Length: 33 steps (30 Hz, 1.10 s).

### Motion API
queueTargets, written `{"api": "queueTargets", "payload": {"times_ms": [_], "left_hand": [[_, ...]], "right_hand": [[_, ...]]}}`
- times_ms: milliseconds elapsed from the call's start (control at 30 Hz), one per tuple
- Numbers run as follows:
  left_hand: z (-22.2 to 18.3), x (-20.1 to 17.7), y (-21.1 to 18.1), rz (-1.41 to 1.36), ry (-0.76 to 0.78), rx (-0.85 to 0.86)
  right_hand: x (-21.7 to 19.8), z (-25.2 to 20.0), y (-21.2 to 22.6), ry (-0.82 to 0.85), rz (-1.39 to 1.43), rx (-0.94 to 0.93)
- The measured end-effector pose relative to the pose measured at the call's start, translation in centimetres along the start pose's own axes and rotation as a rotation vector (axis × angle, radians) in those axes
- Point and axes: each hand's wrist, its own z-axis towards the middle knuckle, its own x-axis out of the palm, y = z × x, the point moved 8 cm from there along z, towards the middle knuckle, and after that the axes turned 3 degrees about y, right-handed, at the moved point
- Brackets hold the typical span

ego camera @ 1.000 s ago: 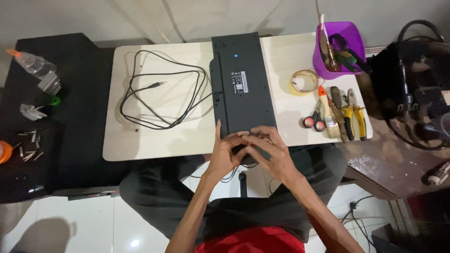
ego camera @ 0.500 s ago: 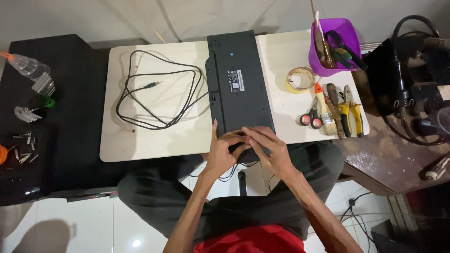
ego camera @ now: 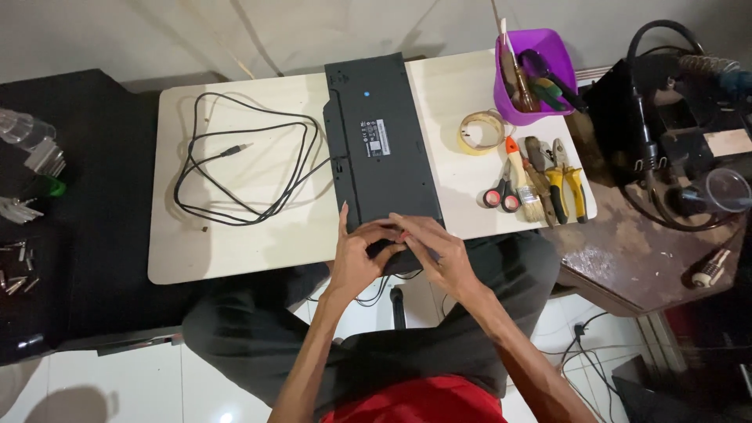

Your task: Removing several small screws from the back panel of a computer keyboard using a manual screwdriver.

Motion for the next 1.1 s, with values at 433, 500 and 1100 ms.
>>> {"api": "queueTargets", "payload": {"times_ms": [433,500,1100], "left_hand": [[-0.2,0.3,0.5,0.028,0.034,0.028],[-0.3,0.3,0.7,0.071,-0.017,0.002],[-0.7,0.6,2.3,0.015,-0.014,0.061]], "right_hand": [[1.7,0.1,0.0,0.049,0.002,-0.005],[1.9,0.1,0.4,0.085,-0.001,-0.021],[0.1,-0.8,-2.0,0.026,-0.009,0.027]]}}
